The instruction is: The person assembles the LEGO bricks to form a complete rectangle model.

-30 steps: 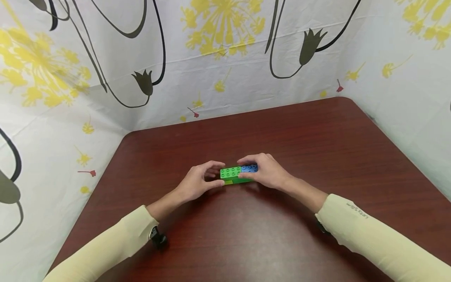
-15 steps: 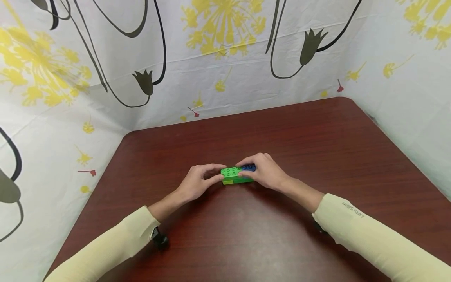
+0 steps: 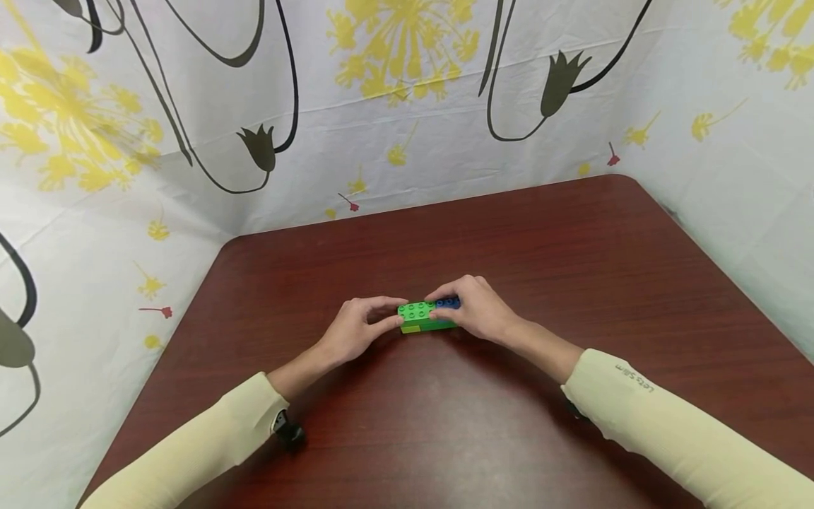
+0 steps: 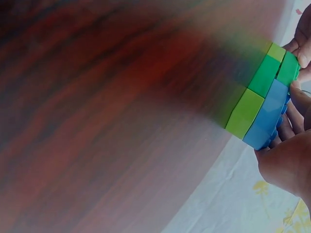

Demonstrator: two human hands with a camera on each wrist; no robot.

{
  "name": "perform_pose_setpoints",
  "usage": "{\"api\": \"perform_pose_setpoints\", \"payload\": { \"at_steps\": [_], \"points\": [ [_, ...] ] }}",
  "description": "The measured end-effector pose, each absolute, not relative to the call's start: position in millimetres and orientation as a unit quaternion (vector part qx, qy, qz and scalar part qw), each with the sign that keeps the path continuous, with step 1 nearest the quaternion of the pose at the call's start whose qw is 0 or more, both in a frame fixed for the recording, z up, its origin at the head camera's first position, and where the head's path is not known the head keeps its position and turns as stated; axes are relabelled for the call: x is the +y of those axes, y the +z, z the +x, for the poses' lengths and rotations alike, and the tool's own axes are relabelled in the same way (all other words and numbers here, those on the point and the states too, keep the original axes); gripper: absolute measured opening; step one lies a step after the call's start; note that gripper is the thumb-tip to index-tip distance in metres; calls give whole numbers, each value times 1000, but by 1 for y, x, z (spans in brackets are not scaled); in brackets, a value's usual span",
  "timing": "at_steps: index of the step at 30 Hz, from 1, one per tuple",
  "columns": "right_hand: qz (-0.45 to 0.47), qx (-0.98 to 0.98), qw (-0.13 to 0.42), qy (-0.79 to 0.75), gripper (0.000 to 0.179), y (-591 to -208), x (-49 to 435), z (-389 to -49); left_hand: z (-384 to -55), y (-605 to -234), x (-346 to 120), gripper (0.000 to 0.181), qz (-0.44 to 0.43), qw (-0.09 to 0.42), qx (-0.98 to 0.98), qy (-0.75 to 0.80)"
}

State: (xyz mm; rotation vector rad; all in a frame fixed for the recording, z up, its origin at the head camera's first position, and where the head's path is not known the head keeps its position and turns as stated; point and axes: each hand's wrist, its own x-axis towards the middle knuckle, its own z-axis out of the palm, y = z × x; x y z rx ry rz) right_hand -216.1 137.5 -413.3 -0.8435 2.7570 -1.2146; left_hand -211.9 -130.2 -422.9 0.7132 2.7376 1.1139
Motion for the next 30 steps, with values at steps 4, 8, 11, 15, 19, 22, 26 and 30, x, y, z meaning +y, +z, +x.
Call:
{"api": "perform_pose_setpoints", "payload": {
  "at_steps": [4, 8, 11, 15, 19, 22, 26, 30],
  "points": [
    [-271, 883, 7, -384, 27, -413, 137, -217, -212, -424, -131, 39, 232, 50, 899, 368],
    [-269, 885, 16, -380, 27, -412, 137, -217, -213, -426, -131, 39, 233, 48, 899, 368],
    [-269, 886, 24, -378, 28, -412, 138, -218, -213, -426, -131, 39, 236, 47, 898, 368],
    [-268, 887, 26, -375, 28, -412, 138, -218, -214, -426, -130, 38, 239, 47, 898, 365],
    [-268, 889, 26, -371, 29, -411, 138, -217, -213, -424, -130, 39, 238, 48, 901, 360],
    [-269, 889, 27, -370, 30, -411, 138, -216, -213, -423, -130, 40, 236, 50, 903, 356],
    [-270, 888, 31, -371, 33, -411, 138, -216, -213, -421, -130, 41, 241, 48, 907, 343],
    [-268, 887, 36, -375, 42, -412, 143, -215, -212, -419, -130, 43, 246, 53, 910, 330]
  ]
}}
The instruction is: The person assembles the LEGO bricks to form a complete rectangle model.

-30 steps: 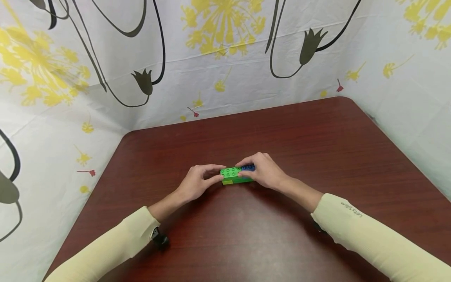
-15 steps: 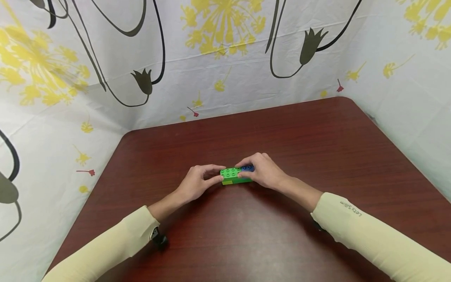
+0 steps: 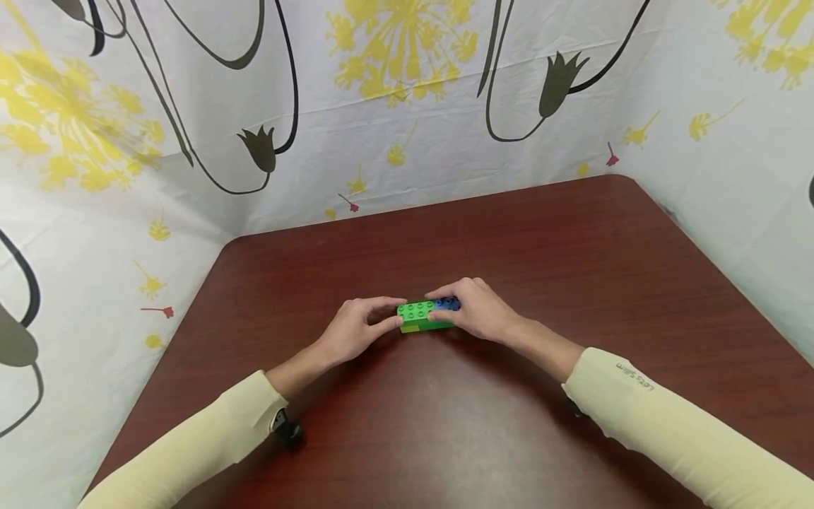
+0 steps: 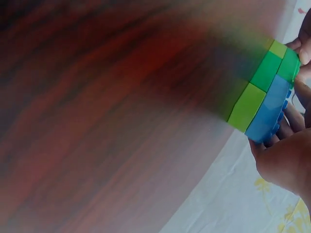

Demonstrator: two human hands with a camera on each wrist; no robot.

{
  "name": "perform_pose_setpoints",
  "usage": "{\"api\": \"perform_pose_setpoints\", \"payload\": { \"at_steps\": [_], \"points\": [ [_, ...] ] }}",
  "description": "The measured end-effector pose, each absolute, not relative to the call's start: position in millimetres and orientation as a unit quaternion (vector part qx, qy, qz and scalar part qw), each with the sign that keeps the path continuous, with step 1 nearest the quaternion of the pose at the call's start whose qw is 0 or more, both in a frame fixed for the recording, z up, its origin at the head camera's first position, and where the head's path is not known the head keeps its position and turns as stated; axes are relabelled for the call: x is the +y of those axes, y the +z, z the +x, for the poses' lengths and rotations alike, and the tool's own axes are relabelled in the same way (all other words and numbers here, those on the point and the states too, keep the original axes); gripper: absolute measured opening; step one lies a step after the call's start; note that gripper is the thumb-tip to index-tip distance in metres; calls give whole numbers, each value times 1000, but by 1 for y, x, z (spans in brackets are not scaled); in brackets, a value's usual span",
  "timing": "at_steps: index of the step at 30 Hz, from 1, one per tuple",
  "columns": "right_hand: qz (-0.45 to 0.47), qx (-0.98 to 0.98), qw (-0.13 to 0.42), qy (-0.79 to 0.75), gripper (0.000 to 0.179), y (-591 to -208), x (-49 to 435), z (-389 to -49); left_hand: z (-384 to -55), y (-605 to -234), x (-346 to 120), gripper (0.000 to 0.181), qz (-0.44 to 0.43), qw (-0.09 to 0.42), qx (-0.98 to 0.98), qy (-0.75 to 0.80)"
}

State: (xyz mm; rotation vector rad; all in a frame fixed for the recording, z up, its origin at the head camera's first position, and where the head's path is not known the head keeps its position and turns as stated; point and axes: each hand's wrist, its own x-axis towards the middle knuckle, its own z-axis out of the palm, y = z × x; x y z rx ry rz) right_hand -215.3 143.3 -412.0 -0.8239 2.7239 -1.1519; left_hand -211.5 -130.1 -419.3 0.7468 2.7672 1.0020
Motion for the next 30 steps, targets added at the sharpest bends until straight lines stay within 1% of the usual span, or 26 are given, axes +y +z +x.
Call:
{"api": "perform_pose_setpoints", "payload": {
  "at_steps": [6, 11, 16, 22, 30],
  "points": [
    [-248, 884, 44, -393, 61, -410, 158, -214, -209, -420, -134, 59, 232, 72, 906, 346],
    [-232, 881, 61, -408, 66, -410, 173, -211, -208, -420, -137, 68, 236, 78, 897, 366],
    [-228, 871, 80, -427, 63, -412, 184, -208, -207, -423, -138, 65, 243, 82, 894, 368],
    [-231, 866, 88, -434, 58, -415, 187, -205, -206, -426, -135, 58, 246, 80, 895, 362],
    [-233, 867, 111, -427, 57, -414, 184, -204, -204, -428, -133, 54, 238, 76, 896, 368]
  ]
}}
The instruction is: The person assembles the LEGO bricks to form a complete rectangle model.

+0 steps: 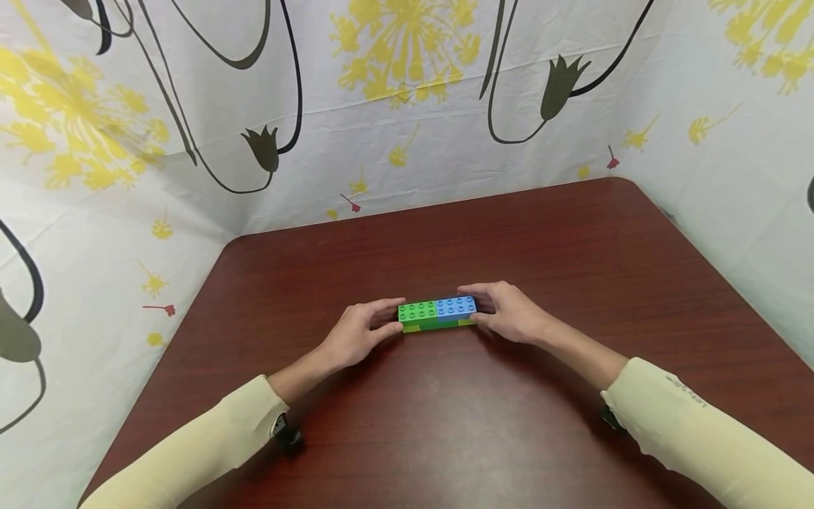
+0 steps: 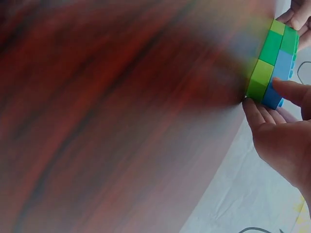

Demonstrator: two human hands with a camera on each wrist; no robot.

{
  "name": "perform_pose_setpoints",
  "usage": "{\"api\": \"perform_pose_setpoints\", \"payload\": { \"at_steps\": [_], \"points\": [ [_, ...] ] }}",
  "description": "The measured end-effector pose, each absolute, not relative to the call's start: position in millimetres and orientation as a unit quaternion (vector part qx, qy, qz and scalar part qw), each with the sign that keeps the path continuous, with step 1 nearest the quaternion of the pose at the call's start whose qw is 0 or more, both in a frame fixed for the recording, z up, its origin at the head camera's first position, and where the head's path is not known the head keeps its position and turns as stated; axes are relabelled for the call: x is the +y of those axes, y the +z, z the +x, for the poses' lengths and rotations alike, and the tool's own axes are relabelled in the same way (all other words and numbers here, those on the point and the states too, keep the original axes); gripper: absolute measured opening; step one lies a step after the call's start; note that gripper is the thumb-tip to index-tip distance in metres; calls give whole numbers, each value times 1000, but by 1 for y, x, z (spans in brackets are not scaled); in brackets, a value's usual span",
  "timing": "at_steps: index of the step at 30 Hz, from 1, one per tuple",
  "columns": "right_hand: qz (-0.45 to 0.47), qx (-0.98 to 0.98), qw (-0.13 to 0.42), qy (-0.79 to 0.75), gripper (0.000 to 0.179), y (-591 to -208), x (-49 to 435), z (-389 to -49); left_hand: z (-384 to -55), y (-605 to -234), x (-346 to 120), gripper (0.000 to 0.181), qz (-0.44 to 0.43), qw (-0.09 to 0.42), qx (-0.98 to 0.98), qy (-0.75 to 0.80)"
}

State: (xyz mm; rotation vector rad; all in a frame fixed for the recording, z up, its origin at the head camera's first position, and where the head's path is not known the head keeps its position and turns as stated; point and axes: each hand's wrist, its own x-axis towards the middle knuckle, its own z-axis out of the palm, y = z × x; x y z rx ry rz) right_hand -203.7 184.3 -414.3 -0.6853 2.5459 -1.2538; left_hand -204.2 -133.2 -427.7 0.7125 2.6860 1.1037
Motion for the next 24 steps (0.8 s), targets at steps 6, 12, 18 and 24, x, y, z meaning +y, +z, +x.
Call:
{"api": "perform_pose_setpoints", "payload": {
  "at_steps": [6, 12, 18, 24],
  "points": [
    [-237, 861, 120, -434, 56, -413, 180, -203, -202, -426, -136, 52, 233, 59, 897, 372],
    [-237, 865, 112, -429, 53, -412, 173, -202, -201, -425, -143, 50, 222, 49, 903, 366],
    [-232, 873, 92, -419, 49, -411, 165, -202, -200, -424, -151, 48, 220, 40, 900, 375],
    [-231, 876, 73, -417, 47, -411, 158, -204, -199, -423, -157, 45, 215, 25, 899, 380]
  ]
}}
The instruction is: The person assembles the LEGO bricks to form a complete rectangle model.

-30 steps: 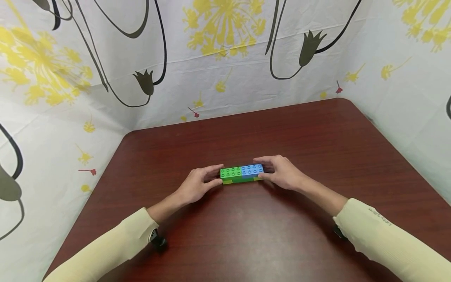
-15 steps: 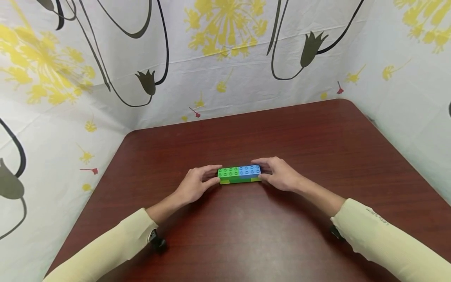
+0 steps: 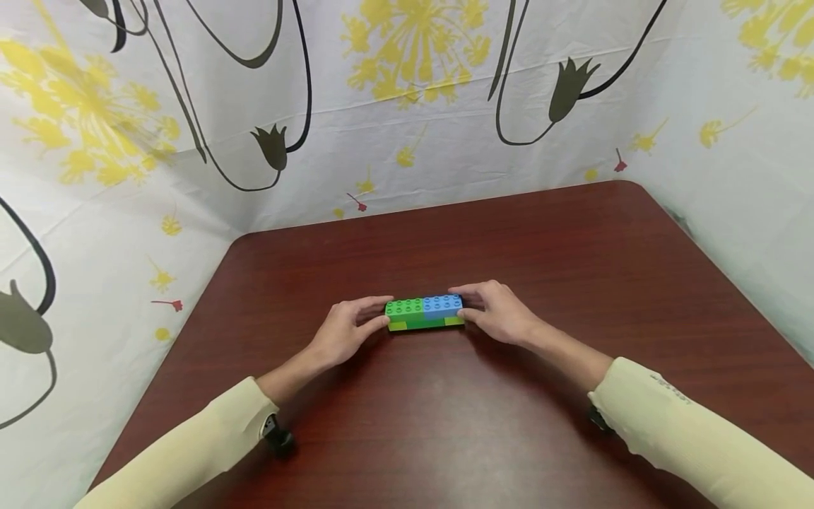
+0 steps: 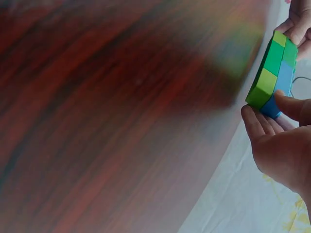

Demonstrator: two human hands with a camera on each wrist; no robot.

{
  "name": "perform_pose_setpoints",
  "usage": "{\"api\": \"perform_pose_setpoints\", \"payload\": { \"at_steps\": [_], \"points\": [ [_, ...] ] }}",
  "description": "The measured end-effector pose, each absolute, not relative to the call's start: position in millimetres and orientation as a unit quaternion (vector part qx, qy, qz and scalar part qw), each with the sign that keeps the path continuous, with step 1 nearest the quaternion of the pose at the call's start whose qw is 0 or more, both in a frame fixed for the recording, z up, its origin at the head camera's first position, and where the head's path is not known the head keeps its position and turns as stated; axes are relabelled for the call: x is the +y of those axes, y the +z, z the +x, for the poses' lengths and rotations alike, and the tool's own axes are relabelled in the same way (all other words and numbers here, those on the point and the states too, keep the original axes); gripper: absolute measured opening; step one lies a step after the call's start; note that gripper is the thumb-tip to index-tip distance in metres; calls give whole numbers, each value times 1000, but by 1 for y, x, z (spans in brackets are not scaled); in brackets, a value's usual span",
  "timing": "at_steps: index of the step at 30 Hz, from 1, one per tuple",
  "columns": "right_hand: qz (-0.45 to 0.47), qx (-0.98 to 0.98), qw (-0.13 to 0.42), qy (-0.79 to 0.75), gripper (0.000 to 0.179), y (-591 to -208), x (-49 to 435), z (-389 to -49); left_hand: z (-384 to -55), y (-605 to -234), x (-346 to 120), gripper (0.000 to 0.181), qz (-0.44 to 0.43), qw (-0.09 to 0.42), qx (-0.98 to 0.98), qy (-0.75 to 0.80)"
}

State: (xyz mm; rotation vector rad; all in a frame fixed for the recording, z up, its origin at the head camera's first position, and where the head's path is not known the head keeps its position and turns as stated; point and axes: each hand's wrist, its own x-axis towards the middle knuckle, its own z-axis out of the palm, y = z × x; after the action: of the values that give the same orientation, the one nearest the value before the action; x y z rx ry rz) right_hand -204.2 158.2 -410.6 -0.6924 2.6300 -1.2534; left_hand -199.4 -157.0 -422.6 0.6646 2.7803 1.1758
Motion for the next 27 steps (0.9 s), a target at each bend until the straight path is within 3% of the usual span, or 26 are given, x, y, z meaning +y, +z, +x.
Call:
{"api": "perform_pose_setpoints", "payload": {
  "at_steps": [13, 27],
  "points": [
    [-196, 891, 32, -408, 42, -410, 149, -211, -210, -420, -161, 41, 184, 19, 903, 387],
    [-137, 909, 23, -393, 36, -411, 138, -224, -228, -424, -161, 39, 141, 58, 889, 432]
  ]
}}
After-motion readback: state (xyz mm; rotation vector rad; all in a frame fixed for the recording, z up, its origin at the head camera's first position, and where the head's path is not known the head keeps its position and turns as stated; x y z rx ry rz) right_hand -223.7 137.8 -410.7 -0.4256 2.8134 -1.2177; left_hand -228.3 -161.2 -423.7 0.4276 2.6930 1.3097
